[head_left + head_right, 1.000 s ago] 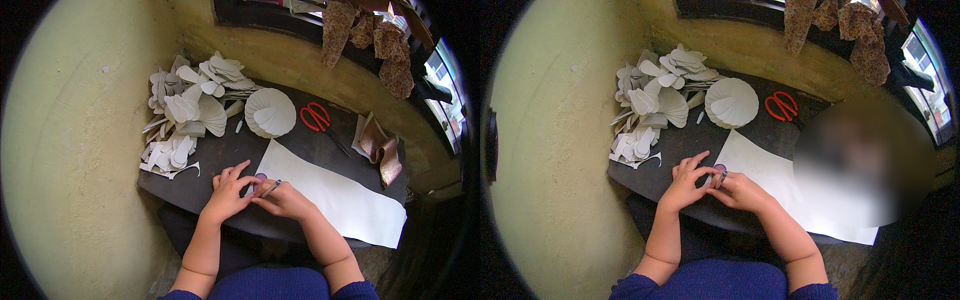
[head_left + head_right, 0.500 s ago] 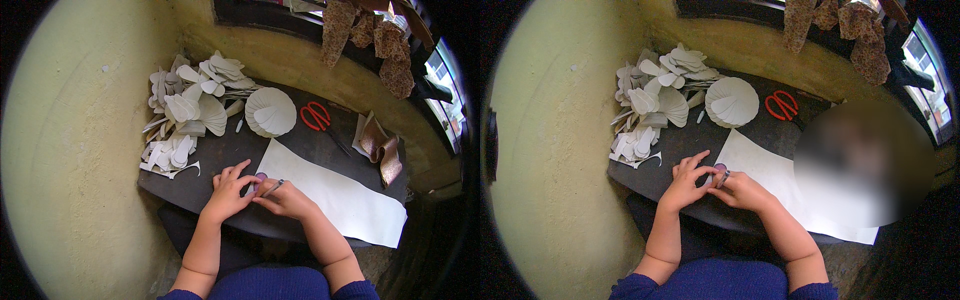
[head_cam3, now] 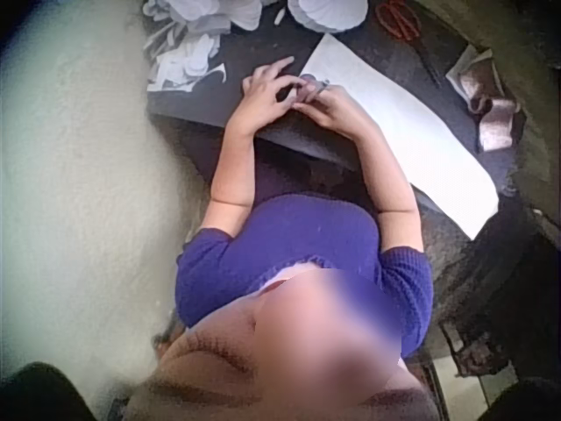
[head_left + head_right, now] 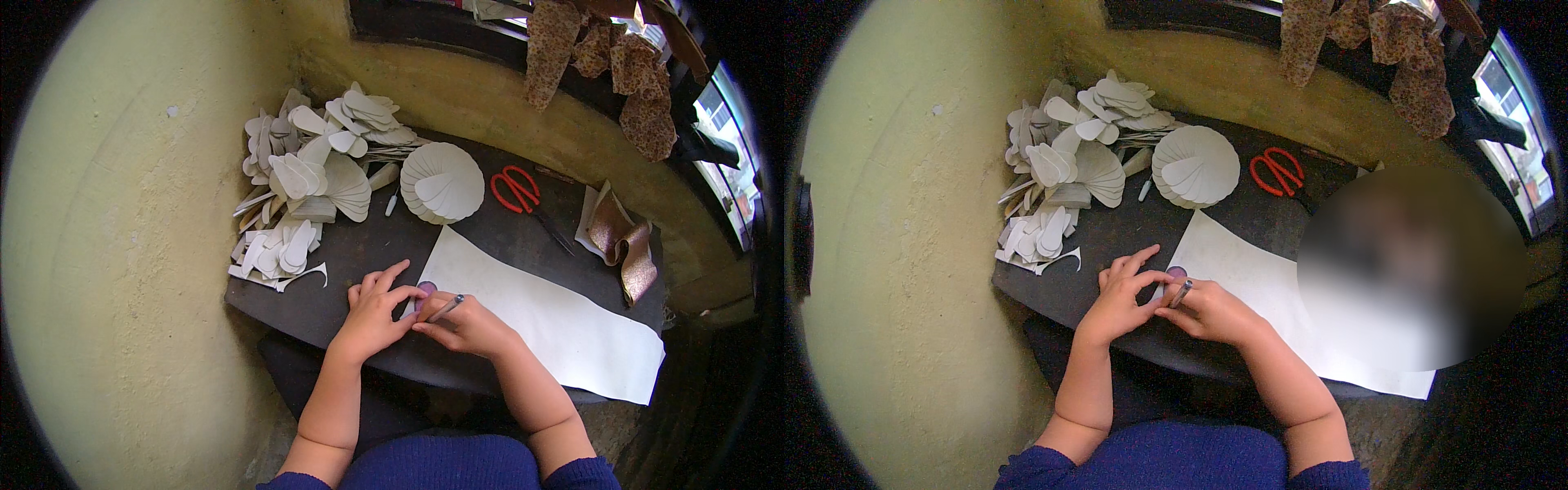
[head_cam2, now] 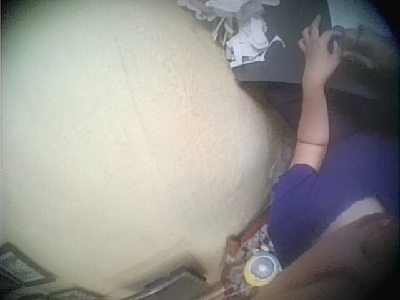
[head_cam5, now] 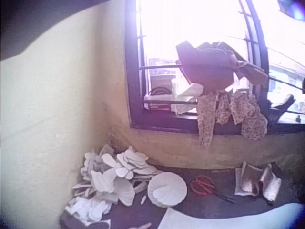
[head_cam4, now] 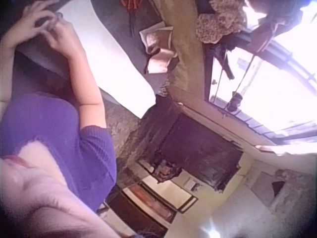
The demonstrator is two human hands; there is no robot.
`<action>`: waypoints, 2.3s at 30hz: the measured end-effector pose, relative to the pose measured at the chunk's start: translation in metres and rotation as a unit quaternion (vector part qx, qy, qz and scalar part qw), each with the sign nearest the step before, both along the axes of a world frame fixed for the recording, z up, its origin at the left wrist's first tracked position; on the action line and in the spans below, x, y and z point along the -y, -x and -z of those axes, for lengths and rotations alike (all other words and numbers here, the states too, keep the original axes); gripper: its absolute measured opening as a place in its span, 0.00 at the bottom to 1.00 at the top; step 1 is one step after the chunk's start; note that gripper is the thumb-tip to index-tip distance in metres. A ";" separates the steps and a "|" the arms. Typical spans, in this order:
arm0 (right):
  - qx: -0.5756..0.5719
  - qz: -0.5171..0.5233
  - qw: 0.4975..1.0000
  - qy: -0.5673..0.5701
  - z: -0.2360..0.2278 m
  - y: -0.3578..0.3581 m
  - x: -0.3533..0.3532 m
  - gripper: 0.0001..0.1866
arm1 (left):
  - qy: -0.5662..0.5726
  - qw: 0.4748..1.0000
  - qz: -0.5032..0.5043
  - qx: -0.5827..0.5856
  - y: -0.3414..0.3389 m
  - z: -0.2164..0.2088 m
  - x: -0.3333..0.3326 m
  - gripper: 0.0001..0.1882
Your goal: The person cuts a white paper petal shape using red scissors, then folds a stack of white paper petals into a fan shape. They gather and crumple paper scraps, then use a purple template and a pen to trace petal outlines onto a large sheet of white paper.
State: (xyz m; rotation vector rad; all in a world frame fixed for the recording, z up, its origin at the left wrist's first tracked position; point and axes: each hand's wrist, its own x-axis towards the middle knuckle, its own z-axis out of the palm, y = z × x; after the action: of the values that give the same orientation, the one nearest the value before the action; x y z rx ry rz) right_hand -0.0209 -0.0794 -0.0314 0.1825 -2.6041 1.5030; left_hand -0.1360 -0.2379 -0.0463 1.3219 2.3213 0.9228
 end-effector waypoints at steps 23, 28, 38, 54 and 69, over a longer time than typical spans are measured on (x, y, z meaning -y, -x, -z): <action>0.007 0.043 0.998 -0.038 -0.021 -0.011 0.009 0.10 | 0.047 0.998 0.030 0.006 0.013 -0.009 0.007 0.17; 0.034 0.052 0.992 -0.111 -0.025 -0.016 0.018 0.10 | 0.050 0.998 0.034 0.026 0.016 -0.011 0.005 0.17; -0.104 0.100 0.986 -0.088 0.014 -0.034 0.030 0.13 | 0.036 0.999 0.026 0.013 0.012 -0.008 0.007 0.18; -0.138 0.117 0.974 -0.133 0.022 -0.032 0.035 0.13 | 0.025 0.999 0.022 0.009 0.011 -0.005 0.008 0.18; -0.121 0.121 0.982 -0.079 0.018 -0.034 0.034 0.12 | 0.025 0.999 0.024 0.008 0.012 -0.004 0.007 0.17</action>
State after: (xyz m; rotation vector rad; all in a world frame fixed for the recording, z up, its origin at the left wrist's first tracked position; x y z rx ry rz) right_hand 0.0133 -0.1131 -0.0498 0.0571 -2.4461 1.1189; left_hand -0.1478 -0.2452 -0.0419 1.3390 2.2756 0.8522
